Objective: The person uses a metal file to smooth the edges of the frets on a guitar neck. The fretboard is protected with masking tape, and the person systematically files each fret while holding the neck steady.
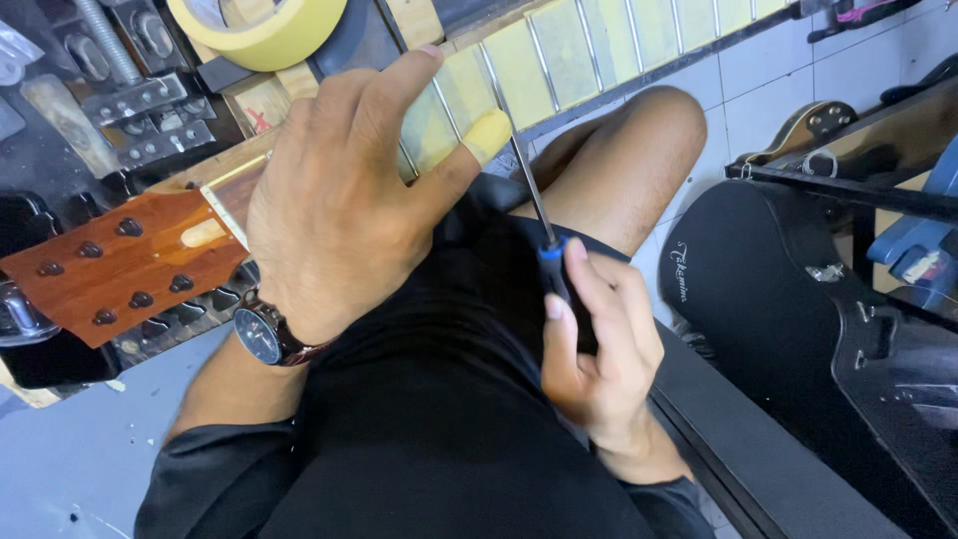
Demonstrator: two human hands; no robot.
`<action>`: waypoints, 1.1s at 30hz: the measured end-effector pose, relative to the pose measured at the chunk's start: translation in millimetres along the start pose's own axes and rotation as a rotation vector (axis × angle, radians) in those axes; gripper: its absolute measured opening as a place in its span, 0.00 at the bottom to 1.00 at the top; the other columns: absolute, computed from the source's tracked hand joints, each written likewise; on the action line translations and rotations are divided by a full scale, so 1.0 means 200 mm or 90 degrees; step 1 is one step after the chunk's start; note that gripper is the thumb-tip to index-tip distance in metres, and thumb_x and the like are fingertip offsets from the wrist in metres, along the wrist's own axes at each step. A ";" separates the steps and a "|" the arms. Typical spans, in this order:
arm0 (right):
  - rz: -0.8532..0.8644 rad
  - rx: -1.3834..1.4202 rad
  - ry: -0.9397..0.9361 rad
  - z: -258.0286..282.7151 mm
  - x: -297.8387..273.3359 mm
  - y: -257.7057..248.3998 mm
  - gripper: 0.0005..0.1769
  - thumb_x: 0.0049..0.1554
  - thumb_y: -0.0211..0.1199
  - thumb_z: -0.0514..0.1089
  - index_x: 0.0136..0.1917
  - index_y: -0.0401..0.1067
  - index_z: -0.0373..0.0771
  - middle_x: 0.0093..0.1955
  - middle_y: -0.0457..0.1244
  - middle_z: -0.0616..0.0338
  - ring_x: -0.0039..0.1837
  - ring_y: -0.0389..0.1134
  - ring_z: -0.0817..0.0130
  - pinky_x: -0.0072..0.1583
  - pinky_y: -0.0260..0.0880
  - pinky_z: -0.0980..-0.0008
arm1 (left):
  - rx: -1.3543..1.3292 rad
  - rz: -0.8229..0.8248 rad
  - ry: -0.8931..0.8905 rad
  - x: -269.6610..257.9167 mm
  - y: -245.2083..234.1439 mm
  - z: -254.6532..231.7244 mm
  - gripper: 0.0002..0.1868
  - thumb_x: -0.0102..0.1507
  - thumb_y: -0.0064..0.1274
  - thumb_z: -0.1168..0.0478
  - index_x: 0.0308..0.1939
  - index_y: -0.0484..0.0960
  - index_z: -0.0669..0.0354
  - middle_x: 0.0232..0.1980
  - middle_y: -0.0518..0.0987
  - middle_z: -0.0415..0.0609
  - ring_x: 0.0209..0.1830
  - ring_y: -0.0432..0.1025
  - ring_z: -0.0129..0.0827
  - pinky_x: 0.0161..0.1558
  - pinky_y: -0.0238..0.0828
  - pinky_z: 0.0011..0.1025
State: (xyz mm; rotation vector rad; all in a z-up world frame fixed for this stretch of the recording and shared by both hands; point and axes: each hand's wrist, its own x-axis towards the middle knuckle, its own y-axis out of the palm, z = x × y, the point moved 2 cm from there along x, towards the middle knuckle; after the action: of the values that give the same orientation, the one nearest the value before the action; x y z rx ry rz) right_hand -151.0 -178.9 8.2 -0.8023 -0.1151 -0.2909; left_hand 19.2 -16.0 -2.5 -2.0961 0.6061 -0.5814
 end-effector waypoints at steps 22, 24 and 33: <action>-0.019 0.032 -0.004 -0.02 -0.02 0.01 0.19 0.68 0.59 0.32 0.70 0.69 0.21 0.58 0.67 0.35 0.55 0.72 0.52 0.61 0.75 0.63 | 0.071 -0.047 0.086 -0.04 -0.03 0.00 0.22 0.81 0.64 0.59 0.71 0.75 0.71 0.66 0.78 0.57 0.55 0.73 0.57 0.46 0.70 0.52; -0.030 0.035 -0.029 -0.03 -0.02 0.01 0.19 0.68 0.59 0.32 0.70 0.69 0.20 0.57 0.67 0.35 0.55 0.72 0.52 0.60 0.76 0.62 | 0.089 -0.053 0.098 -0.03 -0.03 0.00 0.21 0.81 0.65 0.59 0.70 0.75 0.71 0.66 0.78 0.57 0.54 0.72 0.57 0.44 0.70 0.52; -0.027 0.015 -0.040 -0.03 -0.05 0.01 0.19 0.68 0.59 0.30 0.71 0.69 0.22 0.58 0.66 0.36 0.56 0.72 0.51 0.60 0.76 0.62 | 0.165 -0.066 0.187 -0.04 -0.03 0.01 0.06 0.81 0.67 0.61 0.59 0.86 0.53 0.69 0.75 0.59 0.58 0.73 0.57 0.44 0.72 0.51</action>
State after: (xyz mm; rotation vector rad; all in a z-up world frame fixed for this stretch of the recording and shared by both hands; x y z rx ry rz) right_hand -159.2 -180.4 0.0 -0.7870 -0.1942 -0.3033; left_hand 15.6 -7.3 1.4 -1.8199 0.5535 -0.9853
